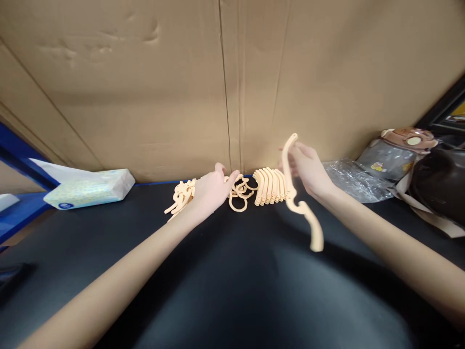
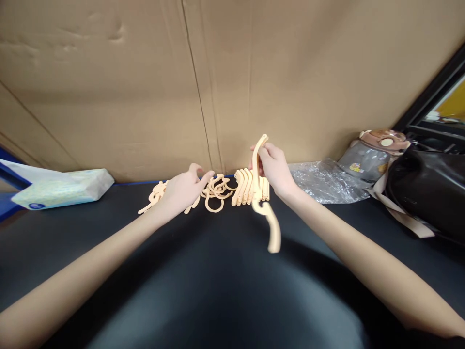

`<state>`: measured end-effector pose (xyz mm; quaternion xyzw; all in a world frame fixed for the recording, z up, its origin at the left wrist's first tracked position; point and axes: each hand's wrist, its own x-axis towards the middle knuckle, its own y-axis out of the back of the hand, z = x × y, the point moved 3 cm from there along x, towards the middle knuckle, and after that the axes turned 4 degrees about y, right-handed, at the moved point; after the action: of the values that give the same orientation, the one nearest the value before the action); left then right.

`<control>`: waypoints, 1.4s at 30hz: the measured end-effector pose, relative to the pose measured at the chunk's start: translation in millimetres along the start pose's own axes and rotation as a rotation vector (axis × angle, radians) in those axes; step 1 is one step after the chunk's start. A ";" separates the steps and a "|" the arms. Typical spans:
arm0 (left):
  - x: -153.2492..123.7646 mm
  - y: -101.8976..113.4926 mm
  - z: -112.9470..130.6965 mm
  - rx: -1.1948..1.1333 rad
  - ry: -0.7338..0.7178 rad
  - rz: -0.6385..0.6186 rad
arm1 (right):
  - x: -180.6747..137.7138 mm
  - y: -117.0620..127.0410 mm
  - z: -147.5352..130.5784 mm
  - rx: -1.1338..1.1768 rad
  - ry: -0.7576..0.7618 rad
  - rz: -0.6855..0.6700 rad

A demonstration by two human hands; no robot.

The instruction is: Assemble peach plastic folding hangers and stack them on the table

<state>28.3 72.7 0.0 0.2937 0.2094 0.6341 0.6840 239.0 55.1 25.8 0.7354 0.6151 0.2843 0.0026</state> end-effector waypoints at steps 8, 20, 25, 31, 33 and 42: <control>-27.1 -3.1 14.3 -0.473 0.007 -0.430 | -7.2 1.1 -9.4 -0.185 0.259 0.033; -37.0 -14.8 20.5 -0.369 -0.006 -0.337 | -46.8 -44.8 -26.6 -0.915 0.431 -0.424; -51.7 -11.2 24.3 -0.100 -0.116 -0.182 | -25.6 -35.3 -8.6 -0.709 0.290 -0.438; -23.4 48.7 -3.7 0.152 -0.154 -0.074 | 4.3 21.6 22.2 -0.624 0.220 -0.133; -4.2 69.2 -27.6 0.206 -0.080 -0.052 | 1.2 31.6 30.6 -0.626 0.261 -0.071; 15.0 75.0 -74.1 0.429 -0.039 0.147 | -28.1 23.7 47.4 -0.866 0.681 -0.183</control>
<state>-74.7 99.5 -3.4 0.4591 0.3044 0.6173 0.5617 278.1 40.2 -17.1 0.4775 0.4698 0.7310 0.1303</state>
